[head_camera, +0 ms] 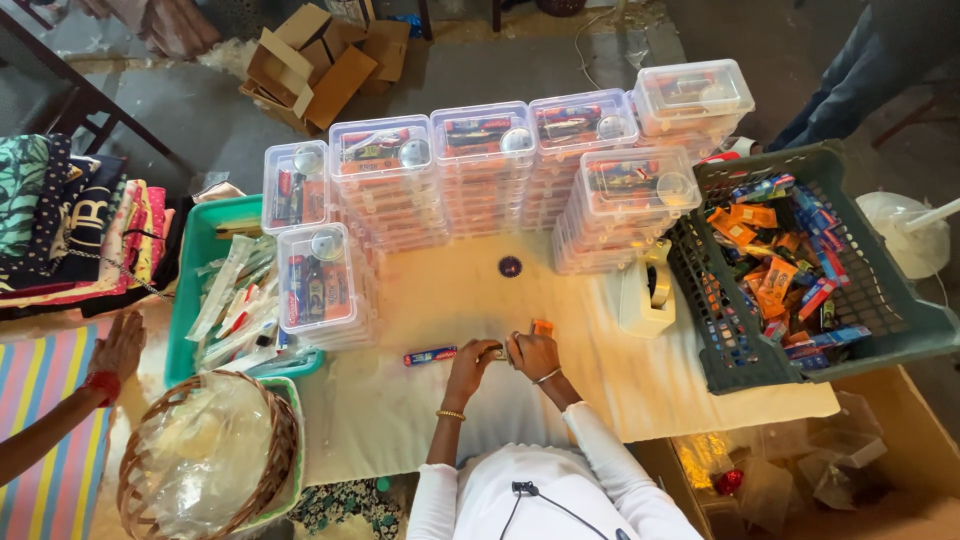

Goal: The person organizes small packaged items on a table, picking them from a green basket and placing them into clear plastic containers. They handle various small boxes and wrappers, arranging them neatly into the containers while standing at a workbench.

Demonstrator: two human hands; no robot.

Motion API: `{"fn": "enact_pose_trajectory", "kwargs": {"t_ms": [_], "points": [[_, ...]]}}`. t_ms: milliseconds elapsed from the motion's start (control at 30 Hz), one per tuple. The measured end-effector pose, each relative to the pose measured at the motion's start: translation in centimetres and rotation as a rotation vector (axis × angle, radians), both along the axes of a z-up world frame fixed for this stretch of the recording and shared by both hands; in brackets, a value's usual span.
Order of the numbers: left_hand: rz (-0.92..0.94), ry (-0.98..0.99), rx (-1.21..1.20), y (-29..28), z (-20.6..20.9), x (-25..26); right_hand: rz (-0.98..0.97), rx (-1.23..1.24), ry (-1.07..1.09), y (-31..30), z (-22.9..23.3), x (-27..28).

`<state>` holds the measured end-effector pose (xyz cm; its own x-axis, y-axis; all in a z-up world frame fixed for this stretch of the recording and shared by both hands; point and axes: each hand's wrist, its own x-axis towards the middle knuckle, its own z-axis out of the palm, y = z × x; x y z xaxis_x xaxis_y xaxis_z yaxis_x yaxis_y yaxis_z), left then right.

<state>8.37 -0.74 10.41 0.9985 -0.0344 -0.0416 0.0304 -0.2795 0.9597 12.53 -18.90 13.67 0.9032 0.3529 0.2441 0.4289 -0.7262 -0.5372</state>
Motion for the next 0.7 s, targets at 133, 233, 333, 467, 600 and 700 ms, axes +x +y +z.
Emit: {"fn": "enact_pose_trajectory", "kwargs": {"t_ms": [133,233,333,467,600,700], "points": [[0.058,-0.162,-0.012,-0.1,3.0,-0.2,-0.046,0.001,0.048,0.2,-0.1,0.2],[0.069,0.273,-0.221,0.3,-1.3,0.3,0.011,0.012,-0.263,0.4,1.8,0.0],[0.009,-0.186,-0.139,0.5,0.0,0.2,-0.088,0.019,-0.039,1.0,2.1,-0.1],[0.007,-0.111,-0.242,0.3,2.7,0.1,-0.017,0.043,-0.089,0.5,3.3,0.1],[0.011,-0.148,-0.094,0.6,3.5,-0.2,-0.074,0.053,0.069,0.2,-0.6,0.2],[-0.006,-0.304,0.047,0.8,3.2,-0.5,-0.143,0.123,0.295,-0.7,-4.3,0.9]]}}
